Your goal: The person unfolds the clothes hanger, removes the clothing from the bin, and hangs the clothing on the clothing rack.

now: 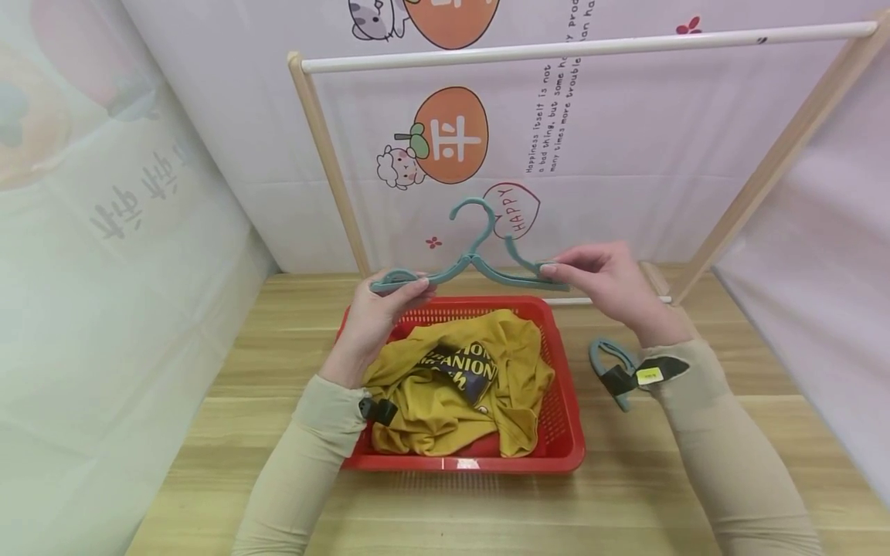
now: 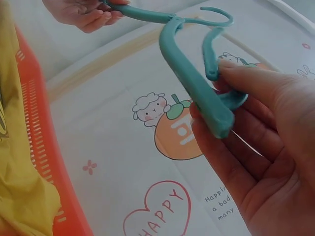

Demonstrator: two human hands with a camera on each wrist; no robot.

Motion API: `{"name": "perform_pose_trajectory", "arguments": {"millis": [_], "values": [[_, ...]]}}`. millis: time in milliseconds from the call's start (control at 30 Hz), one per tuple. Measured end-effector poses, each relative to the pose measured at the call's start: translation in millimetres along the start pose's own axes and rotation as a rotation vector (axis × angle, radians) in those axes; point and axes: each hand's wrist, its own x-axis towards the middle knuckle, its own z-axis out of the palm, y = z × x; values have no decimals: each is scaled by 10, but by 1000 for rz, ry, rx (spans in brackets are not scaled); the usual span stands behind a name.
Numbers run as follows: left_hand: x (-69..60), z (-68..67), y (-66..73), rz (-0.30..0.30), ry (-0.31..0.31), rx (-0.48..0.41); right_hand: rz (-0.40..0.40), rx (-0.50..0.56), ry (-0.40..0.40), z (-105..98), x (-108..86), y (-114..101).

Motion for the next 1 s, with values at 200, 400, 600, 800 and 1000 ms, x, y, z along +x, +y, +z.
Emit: {"name": "perform_pose_trajectory", "arguments": {"millis": [200, 400, 600, 800, 1000], "values": [[14, -86, 26, 33, 12, -12, 69, 46, 48, -139, -26, 72], [8, -135, 59, 30, 2, -27, 84, 76, 46, -198, -44, 98], [5, -136, 46, 6, -7, 2, 97, 104, 92, -267, -13, 18], [-5, -118, 36, 22, -38, 55, 29, 168, 106, -366, 19, -56], [4, -122, 26, 48, -23, 11, 49, 131, 54, -419, -18, -58]]}}
